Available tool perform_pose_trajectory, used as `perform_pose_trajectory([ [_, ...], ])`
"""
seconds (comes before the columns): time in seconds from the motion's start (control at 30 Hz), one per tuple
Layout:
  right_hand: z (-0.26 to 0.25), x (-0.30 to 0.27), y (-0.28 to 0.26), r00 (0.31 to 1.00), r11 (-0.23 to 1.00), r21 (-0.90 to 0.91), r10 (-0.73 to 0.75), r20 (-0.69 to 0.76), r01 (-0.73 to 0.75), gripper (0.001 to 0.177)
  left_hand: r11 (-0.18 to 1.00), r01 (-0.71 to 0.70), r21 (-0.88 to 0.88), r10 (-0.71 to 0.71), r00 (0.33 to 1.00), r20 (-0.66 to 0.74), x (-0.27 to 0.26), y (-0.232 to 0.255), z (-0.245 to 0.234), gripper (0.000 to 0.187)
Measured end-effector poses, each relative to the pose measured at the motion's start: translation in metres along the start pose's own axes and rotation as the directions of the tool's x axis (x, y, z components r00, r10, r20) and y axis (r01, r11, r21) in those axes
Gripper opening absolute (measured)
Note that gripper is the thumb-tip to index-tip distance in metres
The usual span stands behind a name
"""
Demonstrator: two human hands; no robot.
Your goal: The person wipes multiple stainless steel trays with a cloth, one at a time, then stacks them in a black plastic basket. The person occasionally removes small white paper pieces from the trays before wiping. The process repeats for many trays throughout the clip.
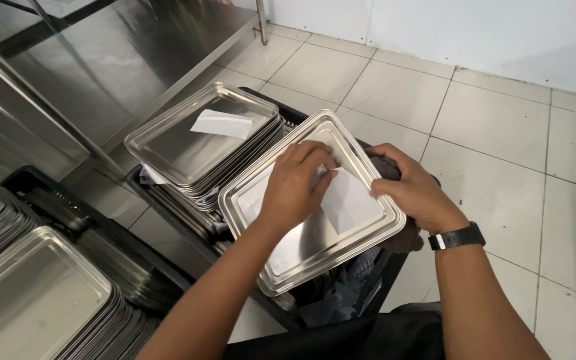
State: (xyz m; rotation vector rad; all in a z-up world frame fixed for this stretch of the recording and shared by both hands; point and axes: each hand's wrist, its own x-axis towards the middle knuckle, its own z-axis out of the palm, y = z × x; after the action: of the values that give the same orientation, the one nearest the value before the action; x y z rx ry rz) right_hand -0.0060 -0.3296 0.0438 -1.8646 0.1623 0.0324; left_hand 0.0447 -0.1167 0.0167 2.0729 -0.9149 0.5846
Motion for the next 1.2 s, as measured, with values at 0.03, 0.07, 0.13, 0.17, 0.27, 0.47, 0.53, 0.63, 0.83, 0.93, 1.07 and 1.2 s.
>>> perform_pose_trajectory([
  [0.03, 0.0, 0.0, 0.0, 1.0, 1.0, -0.005, 0.027, -0.012, -0.027, 0.053, 0.998, 0.042, -0.056, -0.039, 0.998, 0.058, -0.003, -0.004, -0.004, 0.014],
  [0.07, 0.001, 0.0, 0.001, 0.999, 0.999, 0.001, 0.033, -0.016, -0.033, 0.05, 0.99, 0.089, -0.108, -0.076, 0.99, 0.119, -0.007, -0.008, -0.01, 0.013],
  [0.13, 0.0, 0.002, 0.003, 0.999, 0.999, 0.013, 0.04, -0.025, -0.04, 0.048, 0.971, 0.193, -0.138, -0.166, 0.968, 0.187, -0.019, -0.019, -0.032, 0.013],
  [0.17, 0.0, 0.004, 0.004, 0.998, 0.999, 0.011, 0.053, -0.028, -0.053, 0.05, 0.958, 0.243, -0.151, -0.207, 0.953, 0.221, -0.026, -0.025, -0.048, 0.013],
  [0.27, 0.0, 0.006, 0.012, 0.998, 0.998, 0.012, 0.056, -0.025, -0.056, 0.054, 0.821, 0.57, 0.02, -0.563, 0.803, 0.195, -0.063, -0.045, -0.118, 0.022],
  [0.47, 0.002, 0.012, 0.021, 0.999, 0.997, 0.08, 0.018, -0.032, -0.016, 0.059, 0.649, 0.754, 0.101, -0.678, 0.634, -0.371, -0.177, -0.078, -0.273, 0.026],
  [0.53, 0.004, 0.012, 0.02, 1.0, 0.996, 0.087, -0.001, -0.017, 0.002, 0.058, 0.547, 0.837, 0.002, -0.751, 0.492, -0.44, -0.212, -0.083, -0.299, 0.026],
  [0.63, 0.008, 0.012, 0.017, 0.998, 0.998, 0.032, -0.057, -0.026, 0.058, 0.055, 0.523, 0.84, -0.144, -0.795, 0.42, -0.438, -0.24, -0.086, -0.312, 0.027],
  [0.83, 0.013, 0.01, 0.012, 0.998, 0.996, 0.091, -0.013, -0.068, 0.019, 0.056, 0.612, 0.775, -0.158, -0.789, 0.583, -0.196, -0.223, -0.079, -0.253, 0.022],
  [0.93, 0.005, 0.006, 0.01, 0.984, 0.992, 0.121, -0.015, -0.179, 0.037, 0.064, 0.667, 0.745, 0.013, -0.744, 0.668, -0.012, -0.19, -0.071, -0.19, 0.025],
  [1.07, -0.021, -0.002, 0.011, 0.894, 0.889, 0.231, -0.316, -0.317, 0.396, 0.054, 0.81, 0.541, -0.227, -0.504, 0.84, 0.204, -0.151, -0.034, -0.124, 0.022],
  [1.2, -0.028, -0.007, 0.013, 0.852, 0.741, 0.442, -0.344, -0.395, 0.505, 0.049, 0.808, 0.582, -0.092, -0.416, 0.674, 0.61, -0.13, 0.007, -0.072, 0.04],
])
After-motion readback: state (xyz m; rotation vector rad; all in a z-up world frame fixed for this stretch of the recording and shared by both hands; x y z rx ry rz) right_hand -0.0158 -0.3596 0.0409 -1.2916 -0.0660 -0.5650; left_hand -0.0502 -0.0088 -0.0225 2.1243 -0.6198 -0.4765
